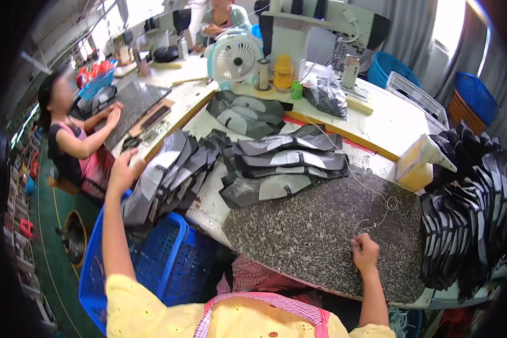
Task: The recorder is manually trimming excess threads from stitched shoe upper components using clippers and then sorting/stacking them.
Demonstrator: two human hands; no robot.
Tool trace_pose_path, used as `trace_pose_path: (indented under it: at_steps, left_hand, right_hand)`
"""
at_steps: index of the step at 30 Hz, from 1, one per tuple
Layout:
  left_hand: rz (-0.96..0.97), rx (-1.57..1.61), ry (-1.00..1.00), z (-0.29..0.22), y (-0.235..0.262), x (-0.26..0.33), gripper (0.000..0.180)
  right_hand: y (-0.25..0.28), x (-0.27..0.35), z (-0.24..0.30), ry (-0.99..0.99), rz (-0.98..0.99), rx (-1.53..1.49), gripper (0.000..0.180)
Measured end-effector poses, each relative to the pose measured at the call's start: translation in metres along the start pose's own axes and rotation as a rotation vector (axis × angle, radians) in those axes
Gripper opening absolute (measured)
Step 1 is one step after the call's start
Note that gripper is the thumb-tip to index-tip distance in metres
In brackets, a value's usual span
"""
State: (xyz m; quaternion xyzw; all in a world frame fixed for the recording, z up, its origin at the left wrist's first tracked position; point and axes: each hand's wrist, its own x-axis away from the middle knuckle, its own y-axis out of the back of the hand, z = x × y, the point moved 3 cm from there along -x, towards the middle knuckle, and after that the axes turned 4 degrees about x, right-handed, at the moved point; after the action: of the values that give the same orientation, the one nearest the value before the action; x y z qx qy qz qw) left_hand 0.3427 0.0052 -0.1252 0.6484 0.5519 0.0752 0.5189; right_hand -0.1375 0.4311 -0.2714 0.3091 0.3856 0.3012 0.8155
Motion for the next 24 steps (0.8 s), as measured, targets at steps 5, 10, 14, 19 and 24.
trace_pose_path:
  at_steps: [5, 10, 14, 19, 24]
  left_hand:
    - [0.162, 0.021, -0.442, -0.139, -0.053, 0.039, 0.039]
    - [0.255, 0.143, -0.538, -0.152, -0.145, 0.072, 0.034]
    - [0.283, 0.246, -0.666, -0.201, -0.188, 0.102, 0.030]
    - [0.391, 0.298, -0.607, -0.206, -0.228, 0.129, 0.034]
    - [0.350, 0.241, -0.549, -0.213, -0.232, 0.128, 0.031]
  right_hand:
    - [-0.004, -0.003, 0.002, -0.165, -0.024, -0.002, 0.014]
    - [-0.007, -0.005, 0.012, -0.072, 0.034, -0.024, 0.014]
    - [-0.007, -0.001, 0.004, -0.074, 0.030, -0.053, 0.016]
    - [-0.009, -0.011, 0.004, -0.034, -0.021, -0.078, 0.016]
    - [-0.011, -0.019, 0.002, -0.085, 0.043, -0.116, 0.015]
